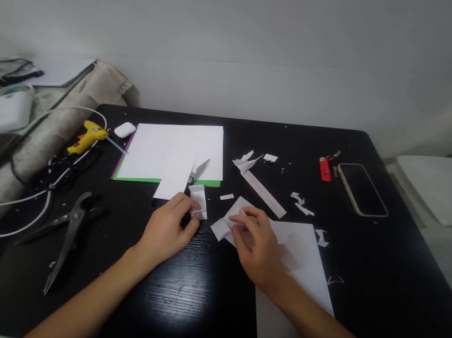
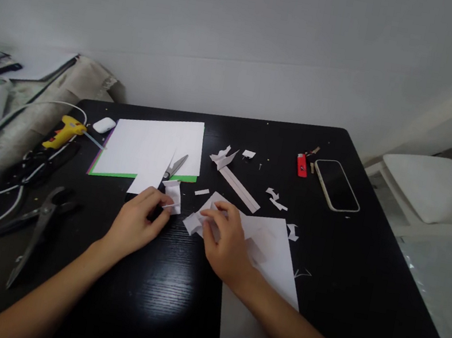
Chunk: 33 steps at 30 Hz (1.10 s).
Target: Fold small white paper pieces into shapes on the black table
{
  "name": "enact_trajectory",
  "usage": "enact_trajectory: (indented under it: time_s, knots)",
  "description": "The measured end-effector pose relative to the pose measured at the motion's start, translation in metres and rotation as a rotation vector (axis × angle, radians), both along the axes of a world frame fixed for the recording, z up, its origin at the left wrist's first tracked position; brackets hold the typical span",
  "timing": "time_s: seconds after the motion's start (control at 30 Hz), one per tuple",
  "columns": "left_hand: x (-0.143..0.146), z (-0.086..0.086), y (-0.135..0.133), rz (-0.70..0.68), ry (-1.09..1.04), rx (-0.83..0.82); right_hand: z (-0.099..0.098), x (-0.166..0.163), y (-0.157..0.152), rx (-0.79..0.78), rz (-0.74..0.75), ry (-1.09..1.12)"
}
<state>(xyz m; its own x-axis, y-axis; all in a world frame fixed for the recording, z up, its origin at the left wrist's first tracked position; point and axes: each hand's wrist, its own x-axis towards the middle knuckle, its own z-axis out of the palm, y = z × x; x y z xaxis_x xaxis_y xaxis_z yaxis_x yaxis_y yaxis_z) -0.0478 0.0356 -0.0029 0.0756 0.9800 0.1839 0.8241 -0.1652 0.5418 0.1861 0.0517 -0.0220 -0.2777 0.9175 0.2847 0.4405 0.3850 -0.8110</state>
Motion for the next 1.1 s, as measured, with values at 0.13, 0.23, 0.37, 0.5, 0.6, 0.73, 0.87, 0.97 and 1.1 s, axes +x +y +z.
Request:
enact_trajectory:
  time_s: [0.13, 0.23, 0.37, 0.5, 0.6, 0.73, 0.87, 0.97, 1.1]
  knots:
    - [0.0005, -0.0029, -0.0008, -0.036, 0.004, 0.012, -0.0007, 0.0001, -0.0003, 0.048, -0.007, -0.026]
    - [0.0000, -0.0011, -0.0011, -0.040, -0.031, 0.043, 0.0025, 0.0006, -0.0010, 0.061, -0.015, -0.018]
    - [0.0011, 0.0033, -0.0018, -0.069, -0.112, 0.106, 0.0061, 0.0002, -0.0033, 0.131, -0.044, 0.002]
    - [0.0024, 0.0056, -0.0016, -0.057, -0.146, 0.215, 0.0066, -0.0012, -0.0055, 0.178, 0.011, -0.008]
    - [0.0018, 0.0063, -0.0002, -0.031, -0.153, 0.251, 0.0049, -0.0019, -0.0058, 0.188, 0.112, -0.065]
    - [0.0003, 0.0071, 0.0020, 0.021, -0.147, 0.286, 0.0005, -0.0023, -0.0047, 0.188, 0.244, -0.176]
    - [0.0003, 0.0057, 0.0029, 0.055, -0.163, 0.270, -0.0017, -0.0027, -0.0037, 0.172, 0.263, -0.185]
    - [0.0018, 0.0036, 0.0023, 0.013, -0.188, 0.220, -0.0016, -0.0029, -0.0034, 0.172, 0.251, -0.142]
    - [0.0023, 0.0028, 0.0017, -0.062, -0.153, 0.154, -0.0026, -0.0031, -0.0030, 0.177, 0.257, -0.146]
